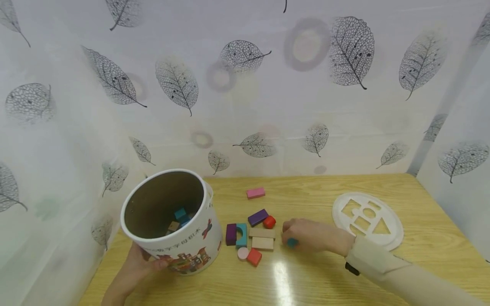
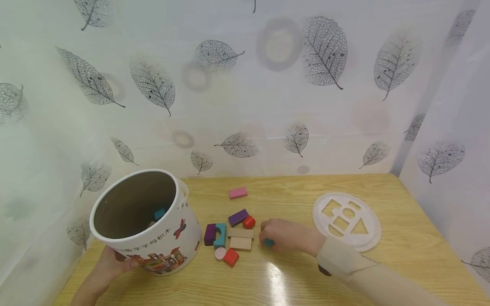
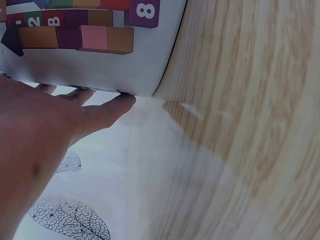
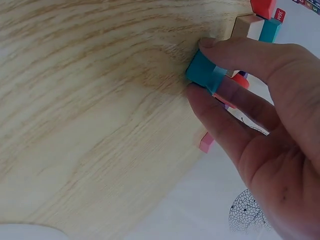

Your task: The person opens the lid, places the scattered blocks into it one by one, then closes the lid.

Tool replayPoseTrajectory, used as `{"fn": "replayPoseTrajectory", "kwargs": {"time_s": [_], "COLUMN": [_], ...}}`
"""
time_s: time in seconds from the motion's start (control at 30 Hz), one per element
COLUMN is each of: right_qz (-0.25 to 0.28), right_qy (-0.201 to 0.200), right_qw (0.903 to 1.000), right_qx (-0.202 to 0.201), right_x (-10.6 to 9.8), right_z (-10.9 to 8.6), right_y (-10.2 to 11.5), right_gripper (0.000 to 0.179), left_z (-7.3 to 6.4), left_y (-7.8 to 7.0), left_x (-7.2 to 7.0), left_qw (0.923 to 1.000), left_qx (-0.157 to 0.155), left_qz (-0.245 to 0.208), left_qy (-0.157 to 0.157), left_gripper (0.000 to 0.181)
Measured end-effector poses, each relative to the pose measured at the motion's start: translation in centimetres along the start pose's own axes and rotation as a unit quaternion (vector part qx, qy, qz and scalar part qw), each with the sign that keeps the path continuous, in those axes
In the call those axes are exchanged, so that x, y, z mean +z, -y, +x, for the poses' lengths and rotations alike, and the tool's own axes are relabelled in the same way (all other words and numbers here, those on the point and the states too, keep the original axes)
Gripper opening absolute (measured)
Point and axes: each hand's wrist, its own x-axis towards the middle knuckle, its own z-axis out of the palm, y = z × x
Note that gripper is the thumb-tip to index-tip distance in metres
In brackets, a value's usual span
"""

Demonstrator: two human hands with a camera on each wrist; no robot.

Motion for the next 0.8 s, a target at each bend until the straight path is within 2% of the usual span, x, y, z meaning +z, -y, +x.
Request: {"fn": "replayPoseTrajectory", "kwargs": {"time_s": [0.13,0.27,0.6,0.8], "right_qz": [0.010,0.010,-0.019,-0.035], "right_qy": [-0.005,-0.031,-0.095,-0.112], "right_qw": [0.9999,0.9994,0.9945,0.9923], "right_qx": [0.008,0.008,-0.039,-0.040], "right_x": [-0.5,-1.6,-6.4,-9.2], "right_z": [0.1,0.1,0.2,0.3], "right_y": [-0.2,-0.6,-1.0,-0.6], "right_gripper": [0.022,0.023,0.019,0.018], "left_z": [0.1,0.0,-0.1,0.0], "left_y": [-0.1,-0.2,-0.2,-0.1], "left_x": [0.1,0.1,0.0,0.0], "left_qw": [1.0000,0.9999,0.9998,0.9997], "left_qx": [-0.005,-0.008,-0.013,-0.016], "left_qz": [0.004,0.007,0.011,0.016], "left_qy": [-0.003,-0.004,-0.006,-0.005], "left_gripper": [0.095,0.095,0.095,0.092]}}
